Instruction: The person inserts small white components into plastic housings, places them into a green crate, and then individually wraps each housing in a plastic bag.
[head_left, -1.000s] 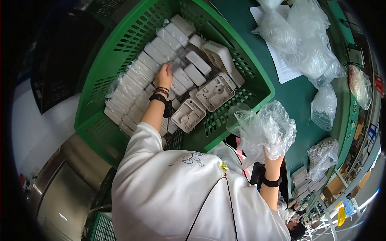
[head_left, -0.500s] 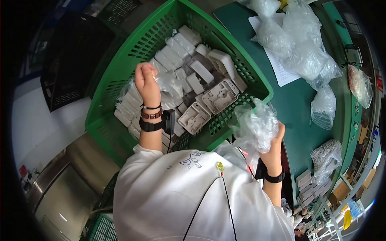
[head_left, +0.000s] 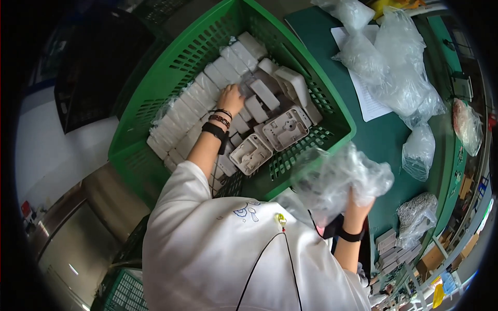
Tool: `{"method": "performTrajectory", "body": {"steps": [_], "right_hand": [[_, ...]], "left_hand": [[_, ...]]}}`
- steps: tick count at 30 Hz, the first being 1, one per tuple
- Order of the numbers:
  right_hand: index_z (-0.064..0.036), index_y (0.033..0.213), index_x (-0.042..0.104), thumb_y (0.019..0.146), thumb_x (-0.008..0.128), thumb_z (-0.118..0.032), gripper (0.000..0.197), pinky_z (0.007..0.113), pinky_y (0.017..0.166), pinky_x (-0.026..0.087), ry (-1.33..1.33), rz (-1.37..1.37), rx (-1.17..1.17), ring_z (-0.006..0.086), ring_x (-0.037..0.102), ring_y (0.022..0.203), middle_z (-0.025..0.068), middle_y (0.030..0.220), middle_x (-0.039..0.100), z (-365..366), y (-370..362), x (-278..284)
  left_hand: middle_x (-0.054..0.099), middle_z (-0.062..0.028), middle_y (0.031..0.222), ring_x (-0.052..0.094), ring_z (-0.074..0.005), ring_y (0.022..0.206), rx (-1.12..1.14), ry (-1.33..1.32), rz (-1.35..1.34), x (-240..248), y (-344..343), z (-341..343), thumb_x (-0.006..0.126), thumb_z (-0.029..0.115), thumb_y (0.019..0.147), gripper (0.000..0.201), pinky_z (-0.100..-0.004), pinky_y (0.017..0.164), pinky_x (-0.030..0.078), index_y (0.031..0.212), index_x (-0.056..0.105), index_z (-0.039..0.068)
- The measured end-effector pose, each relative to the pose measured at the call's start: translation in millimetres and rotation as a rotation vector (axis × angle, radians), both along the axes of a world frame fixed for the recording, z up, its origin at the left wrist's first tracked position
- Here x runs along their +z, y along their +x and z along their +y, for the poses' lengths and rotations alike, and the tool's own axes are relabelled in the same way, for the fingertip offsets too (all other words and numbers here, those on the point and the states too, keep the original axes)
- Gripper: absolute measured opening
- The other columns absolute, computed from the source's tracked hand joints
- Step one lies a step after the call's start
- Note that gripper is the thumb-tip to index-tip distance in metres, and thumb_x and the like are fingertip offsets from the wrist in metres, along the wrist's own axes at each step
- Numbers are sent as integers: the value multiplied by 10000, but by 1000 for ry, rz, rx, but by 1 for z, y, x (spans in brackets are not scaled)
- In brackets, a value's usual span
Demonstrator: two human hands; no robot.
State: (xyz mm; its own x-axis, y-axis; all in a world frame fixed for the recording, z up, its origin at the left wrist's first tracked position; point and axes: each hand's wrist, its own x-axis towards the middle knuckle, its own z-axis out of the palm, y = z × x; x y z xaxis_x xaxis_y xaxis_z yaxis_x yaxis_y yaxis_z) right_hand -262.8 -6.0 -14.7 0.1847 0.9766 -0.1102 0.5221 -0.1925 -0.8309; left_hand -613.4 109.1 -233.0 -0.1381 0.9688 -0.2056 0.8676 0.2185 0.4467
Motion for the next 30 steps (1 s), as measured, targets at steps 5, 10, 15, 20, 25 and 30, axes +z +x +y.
{"method": "performTrajectory", "body": {"steps": [5,10,15,20,25,30], "right_hand": [[23,1042,524,732,580,-9,317,307,811,396,-30,49,-351,184,523,912,89,1041,547,-21,33,1],[27,1098,453,687,605,22,438,313,867,361,-92,105,-428,202,492,984,114,1091,510,-29,44,1],[35,1045,519,733,572,3,318,298,840,376,-39,52,-310,187,494,972,96,1099,515,-25,41,-5],[13,1177,408,694,627,-67,536,331,907,337,-17,-313,273,254,471,1039,149,1141,485,-4,28,0],[-22,1262,310,682,650,-146,683,375,960,303,-264,-196,522,308,383,1154,177,1252,385,21,-53,13],[-16,1185,406,637,650,-128,610,317,644,463,446,-184,463,307,575,808,180,1000,552,65,-94,-5]], "left_hand": [[569,-125,915,526,-316,864,-23,-19,19,-72,-28,2,590,164,745,172,-381,722,439,888,574,68],[572,-102,862,520,-328,817,-60,13,-20,-11,-14,8,579,133,741,91,-397,692,427,797,562,63],[556,-108,806,512,-327,752,-141,315,-130,32,-7,-4,548,117,770,80,-381,670,420,771,518,43],[543,-100,753,530,-258,726,78,470,-409,83,-13,-16,503,156,837,131,-317,664,424,829,479,28],[524,-67,777,537,-186,743,214,617,-613,122,-5,-18,435,194,891,164,-285,679,433,874,444,32],[508,-39,898,556,-191,781,363,553,-1656,153,18,-15,420,164,894,136,-299,701,463,914,470,39]]}}
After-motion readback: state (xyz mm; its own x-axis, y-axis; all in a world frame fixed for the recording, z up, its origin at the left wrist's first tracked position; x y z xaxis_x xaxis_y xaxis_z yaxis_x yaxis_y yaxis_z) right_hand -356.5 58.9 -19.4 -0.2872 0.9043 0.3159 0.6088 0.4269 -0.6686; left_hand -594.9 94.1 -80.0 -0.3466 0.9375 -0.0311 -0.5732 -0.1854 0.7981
